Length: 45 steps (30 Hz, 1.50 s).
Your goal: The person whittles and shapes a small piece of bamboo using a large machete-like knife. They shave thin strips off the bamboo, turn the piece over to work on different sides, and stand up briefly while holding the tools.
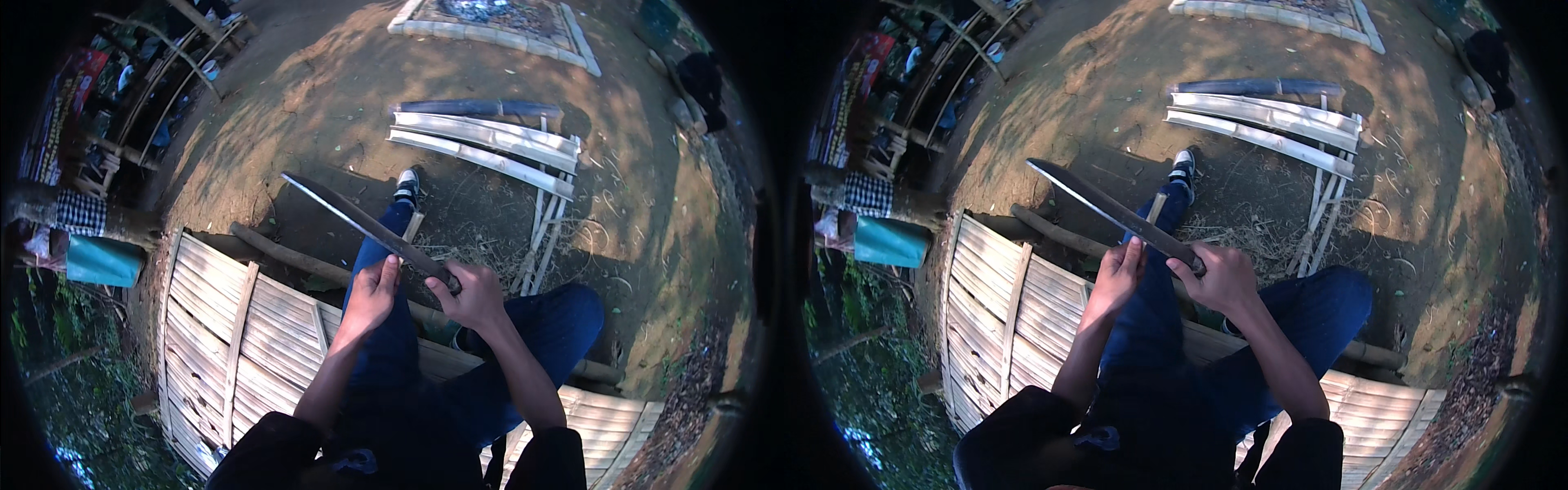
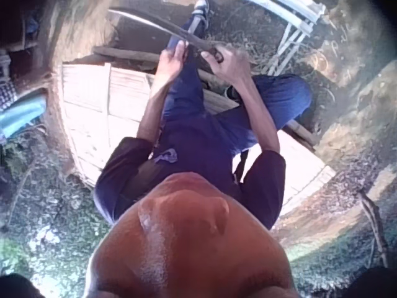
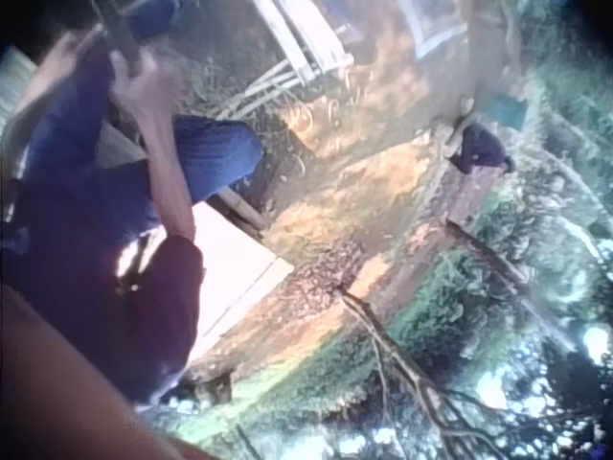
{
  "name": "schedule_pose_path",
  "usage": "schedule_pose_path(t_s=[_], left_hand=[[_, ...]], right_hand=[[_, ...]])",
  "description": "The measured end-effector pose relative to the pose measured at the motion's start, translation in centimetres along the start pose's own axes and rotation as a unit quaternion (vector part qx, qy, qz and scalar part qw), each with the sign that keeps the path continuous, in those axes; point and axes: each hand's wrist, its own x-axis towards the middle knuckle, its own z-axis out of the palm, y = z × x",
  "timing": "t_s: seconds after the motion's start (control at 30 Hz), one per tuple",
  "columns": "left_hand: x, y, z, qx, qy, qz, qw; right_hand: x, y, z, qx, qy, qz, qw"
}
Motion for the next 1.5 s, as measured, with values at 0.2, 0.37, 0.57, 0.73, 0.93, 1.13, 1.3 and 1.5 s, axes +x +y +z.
schedule_pose_path(t_s=[0.2,0.37,0.57,0.73,0.93,1.13,1.3,1.5], left_hand=[[-1.5,1.4,0.5,-0.006,0.001,-0.011,1.0],[-1.0,0.3,3.0,-0.019,0.033,0.035,0.999],[-2.4,2.9,1.8,-0.014,-0.04,-0.009,0.999],[-3.7,5.8,2.8,-0.052,-0.088,0.031,0.994],[-4.6,6.9,1.7,-0.164,-0.165,-0.059,0.971],[-3.3,6.3,1.3,-0.122,-0.134,-0.028,0.983],[-3.2,5.9,2.9,-0.16,-0.145,-0.036,0.976],[-3.6,4.7,3.2,-0.127,-0.13,0.003,0.983]], right_hand=[[0.0,1.2,-1.2,-0.054,0.049,-0.046,0.996],[-1.1,1.4,-0.1,-0.11,0.087,-0.074,0.987],[-0.4,3.6,-2.8,-0.082,0.121,-0.044,0.988],[0.2,3.3,-1.4,-0.09,0.076,-0.034,0.992],[0.5,3.4,-1.9,-0.02,0.096,0.11,0.989],[-0.6,2.9,-3.9,0.264,0.15,0.069,0.95],[-0.8,1.4,-3.1,0.125,0.176,-0.131,0.967],[-0.8,1.4,-3.4,0.009,0.136,-0.118,0.984]])
